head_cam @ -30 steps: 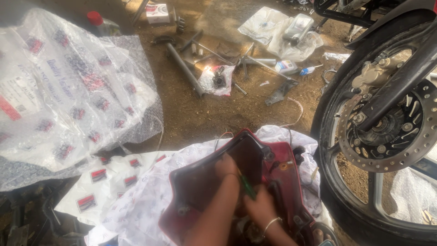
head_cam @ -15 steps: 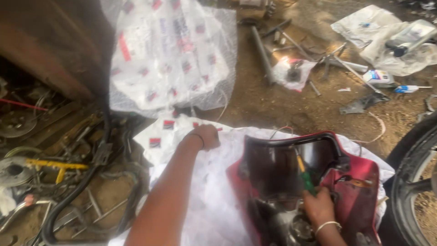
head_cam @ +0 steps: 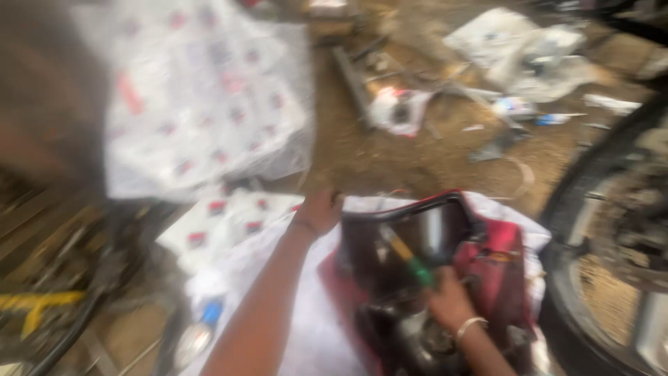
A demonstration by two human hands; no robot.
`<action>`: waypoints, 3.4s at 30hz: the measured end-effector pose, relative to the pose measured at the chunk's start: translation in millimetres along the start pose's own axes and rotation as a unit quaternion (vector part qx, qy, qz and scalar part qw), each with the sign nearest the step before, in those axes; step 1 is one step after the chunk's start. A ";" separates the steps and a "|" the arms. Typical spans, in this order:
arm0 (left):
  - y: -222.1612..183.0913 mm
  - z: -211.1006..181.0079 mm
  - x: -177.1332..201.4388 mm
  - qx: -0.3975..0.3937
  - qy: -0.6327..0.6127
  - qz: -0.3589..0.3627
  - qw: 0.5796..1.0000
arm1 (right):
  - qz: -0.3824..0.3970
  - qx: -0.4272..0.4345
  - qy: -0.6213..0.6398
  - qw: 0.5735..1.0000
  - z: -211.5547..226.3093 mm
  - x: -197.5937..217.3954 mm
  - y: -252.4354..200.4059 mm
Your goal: Use a screwdriver to remove screws and disassemble a red motorcycle front fairing or headlight cowl.
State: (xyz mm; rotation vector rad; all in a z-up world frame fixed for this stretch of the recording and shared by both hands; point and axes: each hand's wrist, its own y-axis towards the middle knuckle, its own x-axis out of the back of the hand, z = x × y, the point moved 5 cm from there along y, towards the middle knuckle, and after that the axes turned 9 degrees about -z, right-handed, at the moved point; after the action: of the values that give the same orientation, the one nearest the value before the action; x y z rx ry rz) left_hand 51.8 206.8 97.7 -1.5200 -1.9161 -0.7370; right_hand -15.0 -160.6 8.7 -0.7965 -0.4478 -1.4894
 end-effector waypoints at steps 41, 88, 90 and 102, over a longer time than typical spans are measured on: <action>-24.6 -77.9 -34.0 0.134 -0.155 0.014 0.979 | -0.049 -0.079 0.138 0.986 98.4 -1.5 -46.5; -40.3 -123.7 -7.4 0.171 -0.272 0.005 0.947 | 0.168 -0.022 0.077 0.983 124.6 27.2 -34.4; -34.0 -131.9 2.1 0.149 -0.258 -0.013 0.954 | 0.097 0.042 0.048 0.993 125.9 30.9 -34.5; -32.2 -120.8 0.4 0.124 -0.201 -0.035 0.971 | -0.069 -0.304 0.617 0.723 86.8 11.6 -39.9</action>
State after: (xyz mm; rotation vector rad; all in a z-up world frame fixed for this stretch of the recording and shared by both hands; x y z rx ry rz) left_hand 32.4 112.9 178.1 -1.5337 -2.2660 -0.2099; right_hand -35.4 -103.5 83.4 -0.0780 1.0675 -1.9721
